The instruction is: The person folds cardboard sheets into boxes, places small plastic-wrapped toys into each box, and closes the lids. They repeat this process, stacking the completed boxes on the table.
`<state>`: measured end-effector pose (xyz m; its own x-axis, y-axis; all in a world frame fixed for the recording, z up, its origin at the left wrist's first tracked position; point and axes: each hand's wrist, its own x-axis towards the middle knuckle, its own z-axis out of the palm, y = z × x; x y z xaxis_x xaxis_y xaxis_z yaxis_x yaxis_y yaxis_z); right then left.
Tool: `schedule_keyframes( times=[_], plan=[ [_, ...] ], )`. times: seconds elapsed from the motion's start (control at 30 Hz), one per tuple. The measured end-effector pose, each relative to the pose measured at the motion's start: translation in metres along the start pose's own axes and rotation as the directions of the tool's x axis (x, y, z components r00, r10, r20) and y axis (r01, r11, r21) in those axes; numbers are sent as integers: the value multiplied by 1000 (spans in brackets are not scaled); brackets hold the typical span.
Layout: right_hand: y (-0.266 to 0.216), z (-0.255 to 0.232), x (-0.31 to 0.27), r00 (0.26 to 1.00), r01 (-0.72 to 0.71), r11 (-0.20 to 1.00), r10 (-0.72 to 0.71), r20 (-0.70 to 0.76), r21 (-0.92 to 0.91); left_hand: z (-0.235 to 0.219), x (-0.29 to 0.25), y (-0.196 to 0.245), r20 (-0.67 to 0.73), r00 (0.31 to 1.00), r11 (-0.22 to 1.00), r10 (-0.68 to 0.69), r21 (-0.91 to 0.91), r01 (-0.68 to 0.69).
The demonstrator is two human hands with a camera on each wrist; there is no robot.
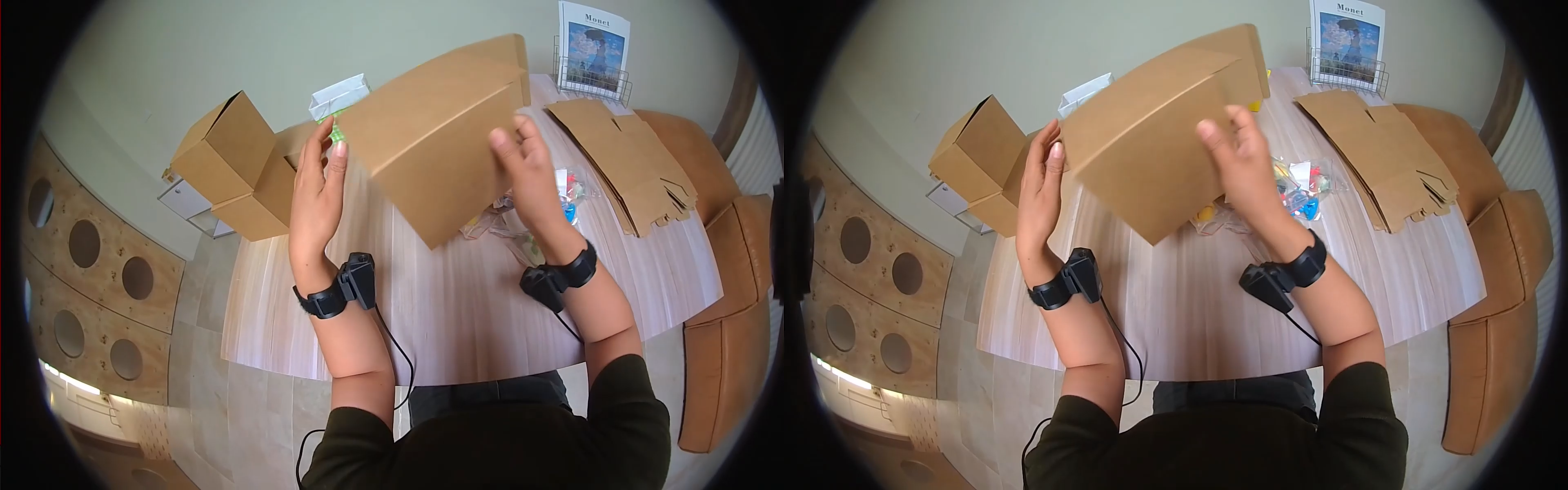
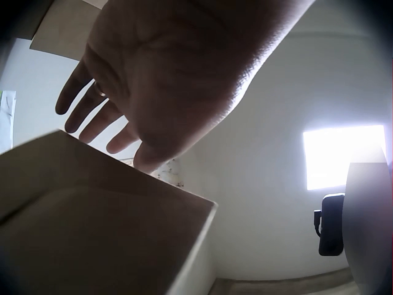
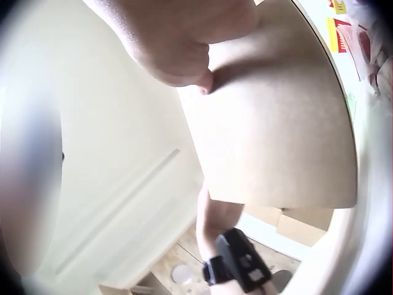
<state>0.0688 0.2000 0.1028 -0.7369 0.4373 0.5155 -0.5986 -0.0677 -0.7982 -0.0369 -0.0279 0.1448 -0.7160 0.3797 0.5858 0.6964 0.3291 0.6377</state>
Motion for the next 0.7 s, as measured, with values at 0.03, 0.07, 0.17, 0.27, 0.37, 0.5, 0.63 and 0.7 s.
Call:
schedule_keyframes(
  times=[0.03, 0.07, 0.17, 0.27, 0.37, 0.5, 0.63, 0.7],
  plan=[
    [-4, -5, 3, 999, -29, 995, 32, -32, 95, 2, 1, 0, -7, 1000, 1000, 2, -8, -2],
    [-6, -9, 6, 996, -54, 980, 66, -60, 190, 4, 1, 0, -14, 1000, 1000, 5, -16, -6],
    [3, -24, 15, 992, -36, 903, 83, -92, 429, 10, 1, 4, 13, 999, 999, 36, 24, -36],
    [5, -28, 20, 986, -37, 843, 116, -115, 536, 15, 0, 15, 82, 995, 997, 58, 48, -62],
    [7, -29, 20, 982, -57, 800, 153, -111, 597, 20, -1, 21, 35, 990, 978, 138, 153, -142],
    [7, -30, 19, 978, -108, 713, 200, -52, 693, 21, -3, 30, -54, 977, 966, 207, 168, -196],
    [2, -29, 18, 990, -51, 744, 123, -62, 666, 18, -8, 44, -79, 963, 955, 258, 170, -242],
    [-6, -25, 14, 996, -21, 788, 71, -58, 616, 18, -11, 48, -72, 963, 954, 261, 173, -246]
  ],
)
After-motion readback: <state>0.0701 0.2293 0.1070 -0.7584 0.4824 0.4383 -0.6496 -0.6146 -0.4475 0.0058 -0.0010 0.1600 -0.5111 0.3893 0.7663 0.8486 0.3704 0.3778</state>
